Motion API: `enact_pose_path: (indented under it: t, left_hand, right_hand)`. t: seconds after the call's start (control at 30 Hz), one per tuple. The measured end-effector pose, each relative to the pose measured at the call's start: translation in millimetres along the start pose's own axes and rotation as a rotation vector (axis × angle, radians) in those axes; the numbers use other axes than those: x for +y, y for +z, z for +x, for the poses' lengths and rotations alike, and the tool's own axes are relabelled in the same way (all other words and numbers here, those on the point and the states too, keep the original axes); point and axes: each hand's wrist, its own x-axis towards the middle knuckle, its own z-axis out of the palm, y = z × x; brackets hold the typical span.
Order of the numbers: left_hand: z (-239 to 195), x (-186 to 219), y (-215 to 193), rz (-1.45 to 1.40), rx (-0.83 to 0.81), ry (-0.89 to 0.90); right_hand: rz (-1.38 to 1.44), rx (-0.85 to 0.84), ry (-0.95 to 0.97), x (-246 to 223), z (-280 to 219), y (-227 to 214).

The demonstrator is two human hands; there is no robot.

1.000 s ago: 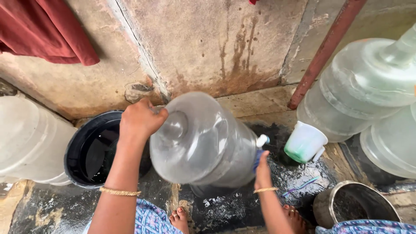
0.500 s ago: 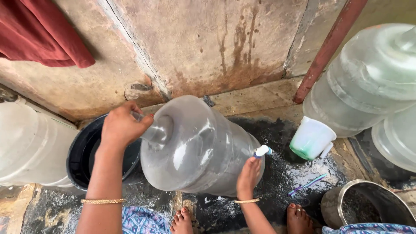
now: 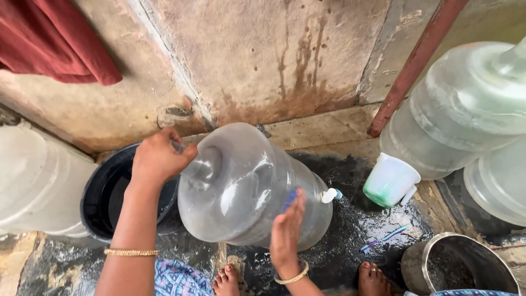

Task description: Cleaning and scrubbing a large plastic water jug with a cloth and soapy water.

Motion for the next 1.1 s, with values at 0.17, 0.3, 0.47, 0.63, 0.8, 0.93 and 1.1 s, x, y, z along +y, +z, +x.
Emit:
enact_pose_path:
  t: [0.17,0.3,0.47,0.63,0.8,0.93,1.1]
  left_hand:
    - [-9,3,-4,0.0,0.005,0.008]
    - [-9,2,1,-0.011,0.003,0.023]
    - [-17,13,-3,-0.025,-0.018,0.034]
    - [-18,14,1,-0.046,-0.017,0.074]
    - [-10,14,8,-0.064,0.093,0.157]
    - [-6,27,-1,-0.062,0.006,0.035]
    - [-3,40,1,-0.052,-0.036,0.065]
  right_hand:
    - [-0.077,0.053,-0.201,72,3,-5]
    - [-0.037,0.005,0.183,57,15,-12]
    - [-0.006,0.042,-0.187,0,-1,-6]
    - [-0.112,0.1,0.114,110,29,-56]
    - [-0.281,0.267,0.063,229,48,-105]
    - [-0.336,0.086,-0.219,187,40,-105]
    - [0.043,-0.288,0.189,200,57,-126]
